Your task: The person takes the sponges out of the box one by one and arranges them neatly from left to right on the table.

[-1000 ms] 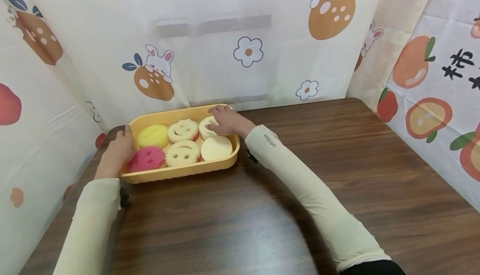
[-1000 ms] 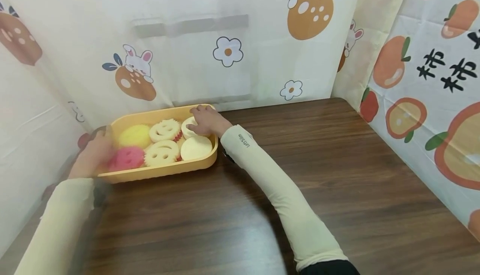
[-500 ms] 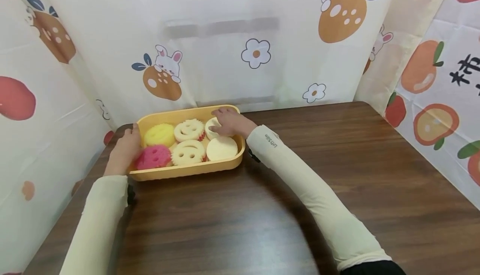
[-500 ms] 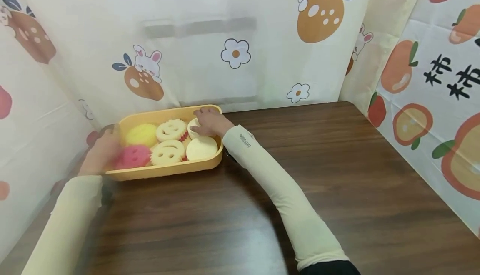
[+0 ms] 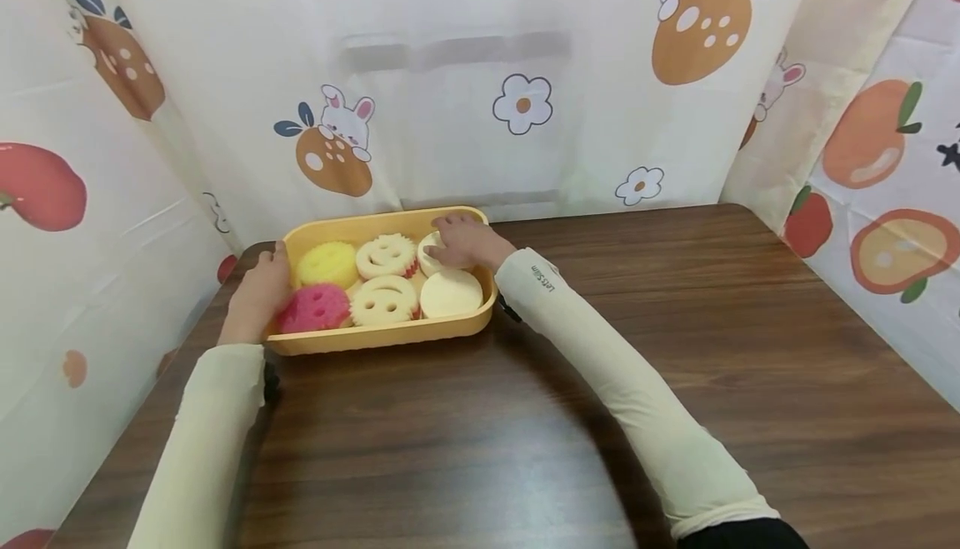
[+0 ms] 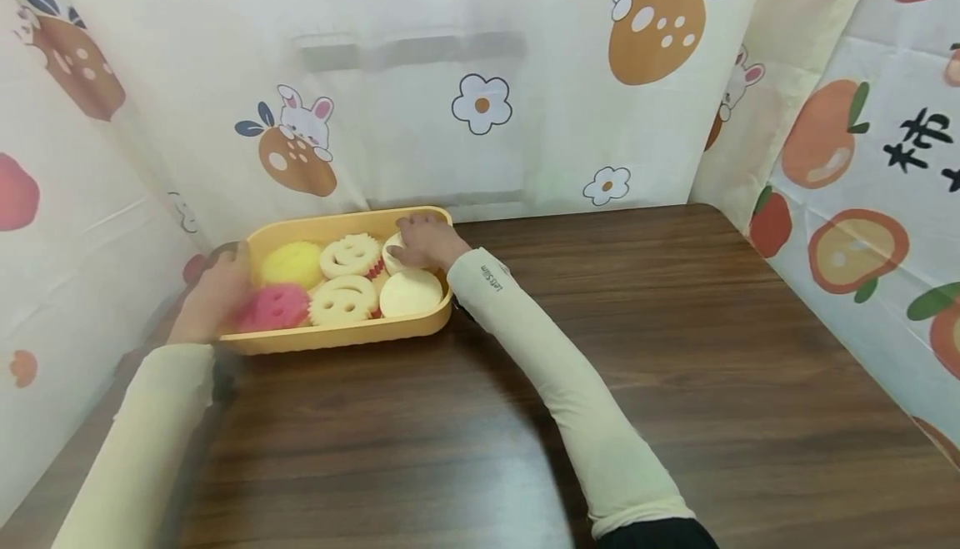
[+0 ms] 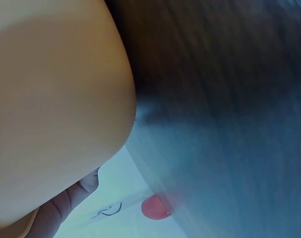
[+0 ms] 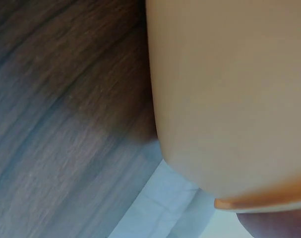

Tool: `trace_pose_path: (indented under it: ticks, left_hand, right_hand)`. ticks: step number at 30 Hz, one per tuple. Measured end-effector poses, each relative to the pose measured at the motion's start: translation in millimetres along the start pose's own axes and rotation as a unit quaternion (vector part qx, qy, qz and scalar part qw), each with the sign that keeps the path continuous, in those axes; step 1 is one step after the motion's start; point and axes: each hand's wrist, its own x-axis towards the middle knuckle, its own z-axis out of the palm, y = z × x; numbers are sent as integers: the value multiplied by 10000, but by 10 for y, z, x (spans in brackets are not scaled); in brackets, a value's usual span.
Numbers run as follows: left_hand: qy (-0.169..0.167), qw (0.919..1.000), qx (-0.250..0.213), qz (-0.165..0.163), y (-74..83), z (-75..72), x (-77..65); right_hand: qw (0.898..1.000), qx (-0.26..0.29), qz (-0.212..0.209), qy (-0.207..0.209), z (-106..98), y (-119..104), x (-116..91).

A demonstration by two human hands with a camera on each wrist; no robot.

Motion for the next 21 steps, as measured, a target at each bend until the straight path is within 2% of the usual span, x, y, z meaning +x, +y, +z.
trace_pose_path:
  ticks: [12,21]
  left_hand:
    - [-16,9999,25,-104,-24,12,44]
    - [-4,9999,-22,-158,-6,14,4]
  right_hand:
    - [9997,-204,106,-126,24,-36,33]
    - [9990,-431,119,36,93,-36,11]
